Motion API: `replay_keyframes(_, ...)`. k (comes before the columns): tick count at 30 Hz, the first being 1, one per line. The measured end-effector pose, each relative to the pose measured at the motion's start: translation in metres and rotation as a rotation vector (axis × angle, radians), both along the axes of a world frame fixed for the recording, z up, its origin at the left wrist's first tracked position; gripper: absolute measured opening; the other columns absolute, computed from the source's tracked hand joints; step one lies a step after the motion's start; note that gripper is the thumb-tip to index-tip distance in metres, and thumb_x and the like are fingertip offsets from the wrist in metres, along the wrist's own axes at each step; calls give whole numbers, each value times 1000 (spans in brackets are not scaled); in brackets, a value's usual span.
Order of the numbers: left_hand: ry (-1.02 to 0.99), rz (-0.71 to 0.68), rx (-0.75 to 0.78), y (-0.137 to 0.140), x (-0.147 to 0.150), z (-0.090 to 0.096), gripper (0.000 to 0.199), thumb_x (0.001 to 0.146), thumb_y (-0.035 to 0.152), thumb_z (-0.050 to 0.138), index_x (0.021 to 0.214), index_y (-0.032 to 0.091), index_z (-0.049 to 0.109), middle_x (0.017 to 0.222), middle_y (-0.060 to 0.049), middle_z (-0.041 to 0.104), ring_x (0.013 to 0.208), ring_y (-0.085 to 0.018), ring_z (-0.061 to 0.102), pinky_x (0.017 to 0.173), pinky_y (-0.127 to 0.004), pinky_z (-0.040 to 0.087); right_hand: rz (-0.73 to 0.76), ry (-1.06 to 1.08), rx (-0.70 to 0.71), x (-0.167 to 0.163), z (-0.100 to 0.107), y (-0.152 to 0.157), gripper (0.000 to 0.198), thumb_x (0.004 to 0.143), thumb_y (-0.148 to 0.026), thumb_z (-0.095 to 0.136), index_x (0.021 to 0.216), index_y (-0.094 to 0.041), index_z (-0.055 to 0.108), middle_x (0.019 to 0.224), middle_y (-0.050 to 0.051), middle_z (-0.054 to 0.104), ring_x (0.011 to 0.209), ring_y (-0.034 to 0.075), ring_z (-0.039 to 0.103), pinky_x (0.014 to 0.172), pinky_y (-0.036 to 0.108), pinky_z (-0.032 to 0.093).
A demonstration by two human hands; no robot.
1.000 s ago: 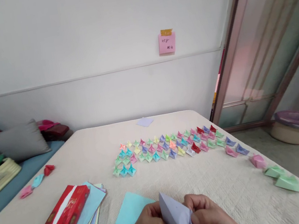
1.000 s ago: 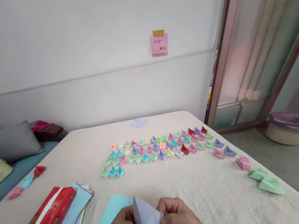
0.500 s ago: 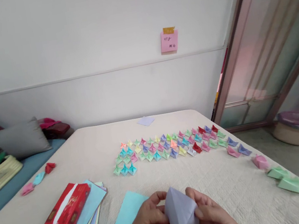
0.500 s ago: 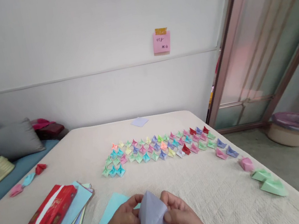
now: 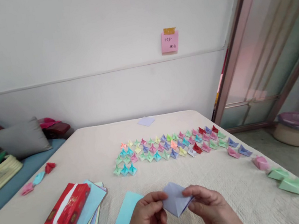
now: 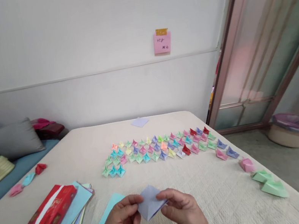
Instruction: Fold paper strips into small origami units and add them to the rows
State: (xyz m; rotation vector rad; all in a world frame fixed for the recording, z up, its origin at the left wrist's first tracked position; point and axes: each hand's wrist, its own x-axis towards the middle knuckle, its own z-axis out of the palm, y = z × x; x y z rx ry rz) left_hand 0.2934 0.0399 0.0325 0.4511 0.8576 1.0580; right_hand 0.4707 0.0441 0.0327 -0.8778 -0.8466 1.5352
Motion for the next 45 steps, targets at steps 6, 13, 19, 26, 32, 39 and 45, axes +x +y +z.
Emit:
replay_keyframes(6, 175, -21, 273, 0, 1, -2, 35, 55, 11, 73, 90, 14, 73, 60, 1, 58, 53, -9, 45, 48, -19, 32, -60, -309, 255, 6, 0, 3, 6, 69, -23, 75, 74, -27, 76, 75, 2, 64, 75, 21, 57, 70, 30, 44)
replay_keyframes(13, 783, 252, 647, -10, 13, -7, 14, 70, 16, 72, 80, 24, 77, 83, -3, 57, 56, -13, 47, 55, -24, 35, -105, -449, 281, 7, -3, 0, 9, 72, -33, 73, 68, -26, 73, 114, 7, 59, 106, 28, 54, 81, 32, 44)
replay_keyframes(19, 859, 260, 679, -7, 7, -2, 13, 73, 23, 73, 60, 21, 73, 103, -9, 62, 95, -26, 54, 84, -29, 38, -20, -381, 163, 6, -6, 2, 18, 71, -37, 73, 65, -21, 69, 66, 2, 65, 69, 20, 56, 68, 30, 41)
replay_keyframes(26, 383, -190, 423, 2, -1, -1, 30, 76, 41, 69, 85, 12, 68, 70, -2, 61, 65, -16, 51, 61, -24, 38, 113, -262, 21, 1, -14, 6, 28, 66, -39, 76, 59, -16, 61, 50, -6, 43, 51, 10, 37, 51, 23, 26)
replay_keyframes(32, 547, -213, 402, 3, 4, -18, 41, 71, 51, 69, 60, 13, 60, 51, 4, 42, 50, -10, 35, 45, -22, 21, 274, -320, 51, -7, -27, 5, 30, 64, -39, 77, 63, -16, 59, 54, -5, 46, 51, 9, 37, 47, 23, 22)
replay_keyframes(39, 520, -233, 316, 3, 2, -4, 27, 67, 37, 73, 64, 12, 66, 52, 1, 55, 48, -13, 49, 49, -23, 35, 170, -326, -15, 3, -15, 9, 28, 69, -38, 71, 61, -17, 55, 51, -6, 45, 49, 9, 35, 49, 24, 22)
replay_keyframes(45, 625, -62, 359, 6, -4, -1, 16, 68, 27, 71, 60, 13, 67, 45, 5, 50, 40, -9, 43, 43, -20, 30, 114, -552, 90, 7, -6, 10, 13, 65, -22, 65, 55, -19, 56, 50, -6, 41, 51, 11, 34, 51, 25, 26)
